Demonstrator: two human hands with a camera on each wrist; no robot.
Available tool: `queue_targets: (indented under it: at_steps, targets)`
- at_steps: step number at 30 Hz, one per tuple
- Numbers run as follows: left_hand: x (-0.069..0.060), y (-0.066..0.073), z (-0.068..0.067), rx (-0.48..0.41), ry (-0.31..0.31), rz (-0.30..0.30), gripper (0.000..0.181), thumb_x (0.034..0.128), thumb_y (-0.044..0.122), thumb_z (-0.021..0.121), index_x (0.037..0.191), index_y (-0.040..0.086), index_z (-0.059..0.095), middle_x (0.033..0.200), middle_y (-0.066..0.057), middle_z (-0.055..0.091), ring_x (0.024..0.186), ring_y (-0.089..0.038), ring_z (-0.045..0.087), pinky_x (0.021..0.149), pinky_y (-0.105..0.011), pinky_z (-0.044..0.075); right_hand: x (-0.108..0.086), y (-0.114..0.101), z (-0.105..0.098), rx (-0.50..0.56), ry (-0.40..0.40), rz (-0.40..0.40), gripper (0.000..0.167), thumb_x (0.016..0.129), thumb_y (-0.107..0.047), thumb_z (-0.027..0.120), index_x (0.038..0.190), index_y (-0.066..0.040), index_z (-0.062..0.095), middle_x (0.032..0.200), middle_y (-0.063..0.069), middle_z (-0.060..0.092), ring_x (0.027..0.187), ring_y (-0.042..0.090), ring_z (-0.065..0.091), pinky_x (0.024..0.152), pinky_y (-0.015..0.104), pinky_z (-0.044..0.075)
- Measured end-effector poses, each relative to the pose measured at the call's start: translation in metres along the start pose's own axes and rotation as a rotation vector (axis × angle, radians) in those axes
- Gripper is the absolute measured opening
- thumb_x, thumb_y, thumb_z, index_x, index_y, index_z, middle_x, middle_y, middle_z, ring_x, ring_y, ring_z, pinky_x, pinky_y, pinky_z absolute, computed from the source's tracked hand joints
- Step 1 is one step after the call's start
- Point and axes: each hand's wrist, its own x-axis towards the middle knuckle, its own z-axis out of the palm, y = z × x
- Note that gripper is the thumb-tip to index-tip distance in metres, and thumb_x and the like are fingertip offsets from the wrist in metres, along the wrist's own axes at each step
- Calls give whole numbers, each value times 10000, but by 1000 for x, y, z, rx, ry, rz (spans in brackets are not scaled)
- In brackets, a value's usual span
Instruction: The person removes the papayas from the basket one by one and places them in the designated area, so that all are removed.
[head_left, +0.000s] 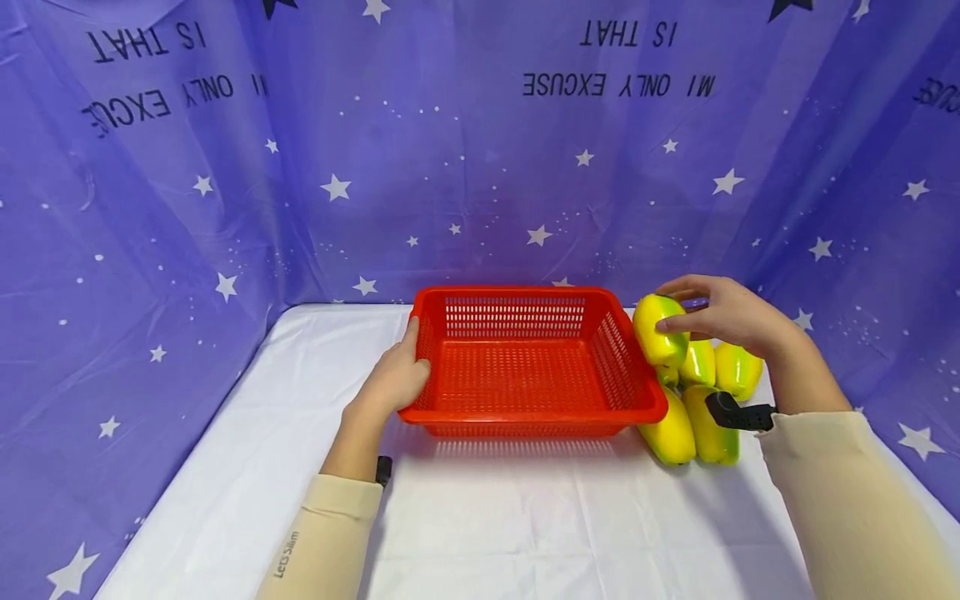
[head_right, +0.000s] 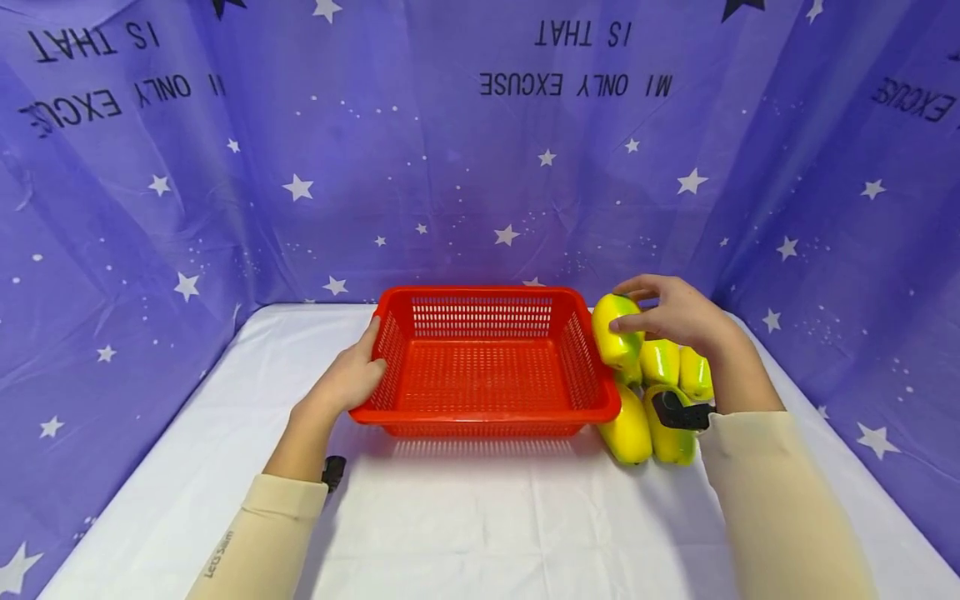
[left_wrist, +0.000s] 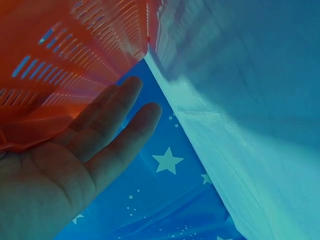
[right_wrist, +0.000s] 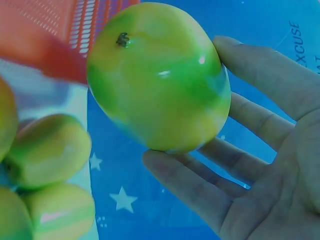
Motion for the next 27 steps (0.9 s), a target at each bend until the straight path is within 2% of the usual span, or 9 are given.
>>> queue_targets:
  at_steps: [13, 18, 22, 25, 27]
  targets:
    - [0, 0, 0, -9, -5, -1, 791, 1005, 182, 406, 1674, 117, -10, 1584, -277, 406, 1257, -380, 542, 1087, -563, 444, -30, 40, -14, -51, 42, 32, 767, 930, -434, 746, 1525, -51, 449, 1549, 305, 419, 1334, 536, 512, 960, 499, 575]
    - [-1, 1, 0, -14, -7, -5, 791, 1007, 188, 413, 1675, 124, -7, 1593, -259, 402, 1256, -375, 540, 1083, -548, 446, -43, 59, -16, -55, 51, 50, 773, 949, -416, 729, 1536, -16, 422, 1542, 330, 411, 1314, 538, 527, 929, 473, 591]
    - [-2, 1, 0, -27, -4, -14, 786, 1013, 189, 414, 1677, 128, -2, 1584, -247, 415, 1220, -371, 557, 1049, -534, 472, -52, 74, -18, -42, 53, 61, 768, 967, -385, 716, 1548, 2, 395, 1553, 350, 369, 1300, 509, 532, 895, 403, 608]
    - [-1, 1, 0, -34, -7, -16, 784, 1015, 190, 411, 1677, 132, -7, 1577, -244, 422, 1193, -366, 568, 1026, -525, 485, -58, 87, -18, -36, 56, 73, 751, 978, -362, 706, 1549, 8, 388, 1553, 364, 345, 1242, 409, 586, 878, 365, 613]
    - [-1, 1, 1, -29, -10, -13, 787, 1013, 191, 410, 1676, 133, -10, 1568, -248, 431, 1186, -364, 570, 1022, -523, 485, -63, 97, -17, -33, 61, 92, 758, 987, -358, 693, 1556, 23, 368, 1552, 385, 315, 1236, 400, 585, 873, 371, 614]
